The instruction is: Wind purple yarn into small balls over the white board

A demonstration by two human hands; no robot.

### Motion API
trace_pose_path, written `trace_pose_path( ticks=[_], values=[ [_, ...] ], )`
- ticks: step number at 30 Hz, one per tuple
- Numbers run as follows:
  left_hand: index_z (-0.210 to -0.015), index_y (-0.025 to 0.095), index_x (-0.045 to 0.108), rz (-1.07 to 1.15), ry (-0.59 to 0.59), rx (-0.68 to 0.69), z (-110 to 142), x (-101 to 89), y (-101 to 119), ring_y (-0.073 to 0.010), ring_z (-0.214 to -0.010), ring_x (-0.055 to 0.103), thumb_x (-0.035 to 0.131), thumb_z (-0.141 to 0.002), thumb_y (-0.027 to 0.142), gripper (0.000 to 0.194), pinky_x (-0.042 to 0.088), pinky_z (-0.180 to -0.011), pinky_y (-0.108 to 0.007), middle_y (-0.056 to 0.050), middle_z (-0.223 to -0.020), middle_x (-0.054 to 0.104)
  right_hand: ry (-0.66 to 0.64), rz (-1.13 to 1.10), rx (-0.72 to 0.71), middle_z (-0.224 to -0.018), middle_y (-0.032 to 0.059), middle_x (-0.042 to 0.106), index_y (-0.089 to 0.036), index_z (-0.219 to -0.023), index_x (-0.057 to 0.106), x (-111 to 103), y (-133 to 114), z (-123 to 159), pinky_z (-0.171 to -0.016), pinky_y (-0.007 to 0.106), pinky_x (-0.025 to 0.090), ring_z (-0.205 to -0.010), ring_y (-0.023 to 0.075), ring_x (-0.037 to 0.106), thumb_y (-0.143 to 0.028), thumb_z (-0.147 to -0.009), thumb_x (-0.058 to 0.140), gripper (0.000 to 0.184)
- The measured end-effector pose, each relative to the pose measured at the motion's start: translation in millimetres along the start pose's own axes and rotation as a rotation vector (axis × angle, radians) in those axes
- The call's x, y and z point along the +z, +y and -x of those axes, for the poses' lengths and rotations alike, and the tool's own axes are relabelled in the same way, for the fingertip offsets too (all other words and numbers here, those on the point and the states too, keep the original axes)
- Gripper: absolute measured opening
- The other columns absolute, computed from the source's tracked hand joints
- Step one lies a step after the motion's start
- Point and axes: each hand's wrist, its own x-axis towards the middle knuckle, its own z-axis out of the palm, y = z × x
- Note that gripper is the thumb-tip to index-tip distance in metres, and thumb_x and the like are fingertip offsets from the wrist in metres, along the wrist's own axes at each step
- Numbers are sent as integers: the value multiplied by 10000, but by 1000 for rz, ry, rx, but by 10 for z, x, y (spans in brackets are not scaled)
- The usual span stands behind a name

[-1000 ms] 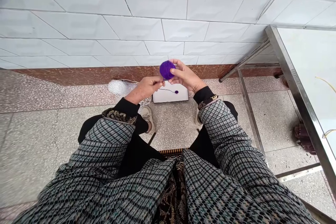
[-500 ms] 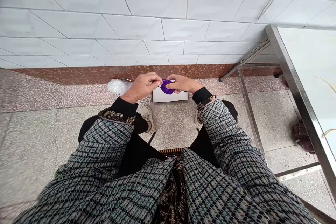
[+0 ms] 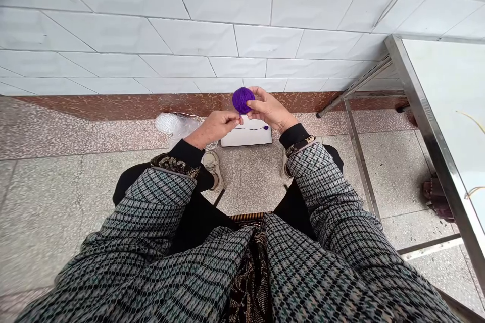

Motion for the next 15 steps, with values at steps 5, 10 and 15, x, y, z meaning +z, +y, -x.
trace_pose_path(
  ticks=[5,10,15],
  values=[
    [-802,154,694,-64,-59,158,46,12,83,-157,-758,604,524,-886,202,196,448,-742,-282,-45,-818,690,253,320,34,-847,-32,581,-221,-1048,439,63,102,-80,-528,196,471,-579,72,524,-195,-826,744,378],
    [-856,159,716,-134,61,171,57,-132,25,-189,-808,623,518,-892,211,208,486,-795,-319,-62,-848,685,-6,616,347,-715,-35,566,-208,-1014,482,48,54,-6,-450,203,395,-523,97,501,-121,-796,728,340],
    [-808,157,687,-102,167,63,32,-199,-54,-192,-838,621,510,-874,206,196,491,-837,-319,-58,-864,700,-366,276,242,-834,-14,614,-191,-1103,519,2,-59,91,-513,193,461,-588,77,537,-156,-803,732,370]
  ],
)
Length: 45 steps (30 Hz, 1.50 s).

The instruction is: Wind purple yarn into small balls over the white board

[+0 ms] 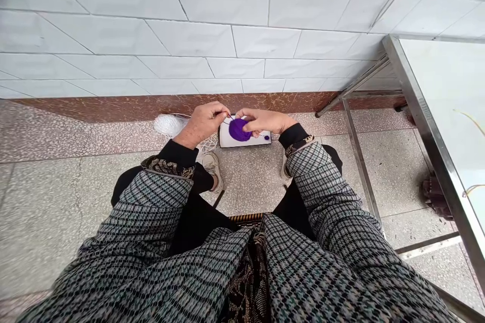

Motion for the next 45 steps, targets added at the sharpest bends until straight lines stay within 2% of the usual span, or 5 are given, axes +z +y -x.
trace_pose_path(
  ticks=[11,21,27,36,45],
  values=[
    [-784,166,677,121,-265,85,39,163,173,-155,-769,611,548,-879,225,170,460,-758,-274,-34,-812,697,635,-142,-171,-852,-42,577,-242,-1047,393,-45,83,-187,-537,170,479,-588,57,536,-283,-873,757,405],
    [-763,153,668,120,-148,11,25,-78,131,-161,-768,597,550,-861,209,164,465,-763,-295,-40,-793,658,-63,55,42,-873,-4,648,-186,-1077,553,-14,11,7,-520,204,501,-594,83,590,-136,-754,773,394],
    [-798,161,646,251,-222,-93,18,34,116,-122,-610,522,539,-882,237,155,428,-633,-252,6,-671,575,363,-305,-311,-949,-1,622,-230,-1215,480,-51,-92,7,-626,216,536,-696,86,613,-437,-815,806,556],
    [-756,165,642,275,-443,13,60,66,310,-106,-596,491,508,-840,234,173,397,-602,-231,3,-689,609,610,-87,-195,-901,-31,568,-251,-1103,410,-44,77,-180,-550,183,471,-631,72,529,-280,-850,756,430],
    [-720,151,647,185,-238,-24,45,-105,217,-137,-691,554,522,-810,239,178,424,-685,-267,-9,-709,642,-59,149,69,-826,-18,612,-195,-1055,533,8,-2,0,-519,201,467,-596,90,542,-148,-767,753,365]
  ],
)
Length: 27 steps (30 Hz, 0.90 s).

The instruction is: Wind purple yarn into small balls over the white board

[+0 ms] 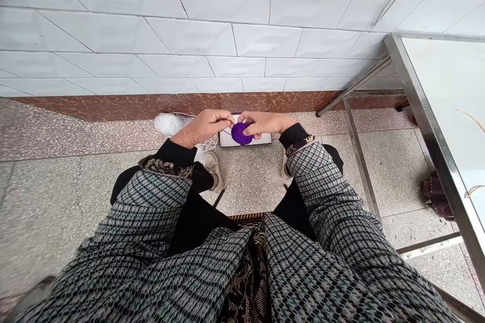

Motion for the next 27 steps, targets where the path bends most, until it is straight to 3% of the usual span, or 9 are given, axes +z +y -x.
trace_pose_path(
  ticks=[2,6,9,14,18,20,23,25,27],
  values=[
    [-739,151,651,7,48,-21,-2,-24,-8,-138,-689,546,512,-817,230,178,425,-679,-267,-2,-695,623,-5,-144,-142,-915,-4,629,-198,-1087,542,-18,-24,39,-554,193,484,-645,83,559,-234,-768,788,405],
    [-763,160,639,25,76,-51,-26,4,-23,-137,-672,513,500,-832,230,171,409,-660,-264,10,-679,580,192,-378,-307,-993,19,621,-205,-1220,532,-22,-86,62,-588,196,493,-717,93,574,-429,-751,842,606],
    [-737,168,619,35,-28,-35,-48,99,-20,-127,-643,497,498,-838,223,167,404,-660,-260,16,-665,568,370,-429,-305,-992,31,623,-215,-1302,519,-1,-118,25,-608,220,508,-748,117,583,-476,-779,831,663],
    [-753,168,664,21,-222,28,-54,267,19,-124,-635,511,495,-827,193,186,409,-675,-266,9,-698,610,600,-411,-264,-891,12,614,-207,-1180,552,-4,-51,-101,-593,228,505,-675,108,551,-428,-878,751,424],
    [-756,162,680,-1,-198,51,-35,230,29,-128,-634,522,504,-839,210,200,410,-669,-269,-3,-707,631,674,-201,-132,-875,4,602,-193,-1118,550,-15,57,-181,-538,198,464,-617,85,505,-202,-871,714,296],
    [-768,158,687,-23,-110,35,-23,154,20,-130,-639,531,505,-846,218,206,416,-672,-271,-11,-717,644,620,-71,-43,-861,2,594,-191,-1100,538,-11,86,-178,-511,195,448,-606,88,500,-126,-832,718,329],
    [-756,159,679,-51,22,7,-12,35,-8,-142,-687,564,509,-838,217,198,435,-712,-276,-26,-743,663,336,34,68,-836,-1,599,-187,-1081,543,-2,65,-106,-489,202,445,-590,96,511,-88,-789,733,363],
    [-741,163,664,-52,45,1,-13,-15,-34,-152,-730,582,516,-827,221,181,442,-743,-280,-29,-759,665,104,18,55,-900,9,626,-179,-1099,570,-5,22,-33,-511,205,471,-607,90,536,-85,-767,737,383],
    [-725,166,641,-49,43,-8,-21,-31,-61,-157,-741,574,519,-820,232,168,437,-746,-283,-23,-753,649,-14,-82,-36,-988,18,643,-179,-1141,578,-23,-20,30,-558,205,508,-649,82,567,-124,-757,756,426]
  ],
)
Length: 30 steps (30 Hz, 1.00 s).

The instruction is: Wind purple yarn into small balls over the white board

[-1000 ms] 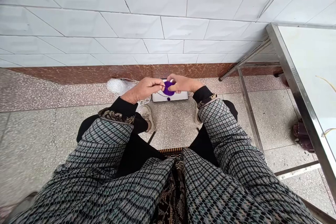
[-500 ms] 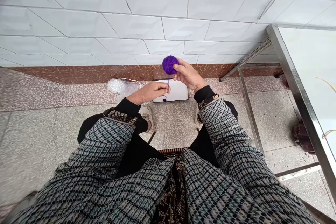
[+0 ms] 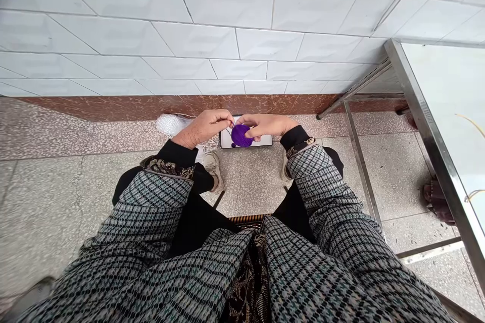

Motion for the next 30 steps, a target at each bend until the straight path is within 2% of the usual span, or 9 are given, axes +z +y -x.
trace_pose_path(
  ticks=[2,7,12,14,17,19,21,25,30],
  values=[
    [-710,168,609,9,8,-22,-11,18,-19,-152,-725,549,509,-823,242,168,421,-726,-279,-10,-727,616,49,-152,-132,-997,15,646,-186,-1181,559,-28,-26,29,-584,200,522,-668,79,583,-229,-763,797,483],
    [-736,168,596,66,-74,-32,-27,172,35,-125,-655,491,479,-834,228,164,391,-676,-252,20,-663,552,471,-454,-406,-900,-2,614,-223,-1169,491,-89,-3,-58,-612,209,537,-664,86,579,-500,-802,803,556],
    [-731,159,638,72,-251,72,-4,266,146,-109,-614,486,490,-828,210,184,402,-673,-247,18,-660,581,658,-339,-251,-896,-11,604,-233,-1130,446,-57,70,-192,-572,206,520,-622,80,559,-349,-873,749,414],
    [-736,155,652,58,-225,68,11,221,146,-108,-612,496,497,-833,221,194,407,-668,-247,9,-679,608,605,-123,-54,-870,-5,601,-208,-1085,473,-26,83,-188,-511,198,478,-586,80,534,-198,-827,755,382],
    [-742,147,663,17,-113,38,26,100,96,-120,-650,525,510,-831,241,200,412,-680,-255,-10,-715,639,272,116,161,-823,2,603,-170,-1050,535,13,61,-108,-475,208,446,-574,93,528,-80,-751,744,375],
    [-735,145,654,-4,-68,24,28,29,55,-131,-679,536,506,-837,252,209,411,-690,-262,-13,-715,631,49,75,98,-874,11,625,-160,-1091,559,18,31,-35,-524,216,482,-612,95,551,-92,-745,743,398],
    [-745,147,645,-9,-54,4,25,-4,29,-133,-683,527,487,-855,256,221,405,-685,-265,-7,-713,613,-26,-68,-84,-968,27,640,-162,-1153,553,5,1,20,-601,225,518,-678,94,581,-166,-759,770,450],
    [-767,152,630,-11,-80,-12,10,46,33,-124,-670,498,477,-877,242,210,398,-683,-259,7,-705,588,260,-301,-338,-996,32,633,-195,-1220,501,-28,-51,25,-624,230,533,-715,101,599,-431,-802,812,572],
    [-765,157,628,-2,-190,36,-9,192,61,-109,-629,481,485,-865,209,182,390,-662,-246,15,-692,587,630,-357,-325,-948,15,597,-234,-1160,466,-10,-67,-105,-621,225,547,-697,98,598,-536,-864,752,511]
  ],
)
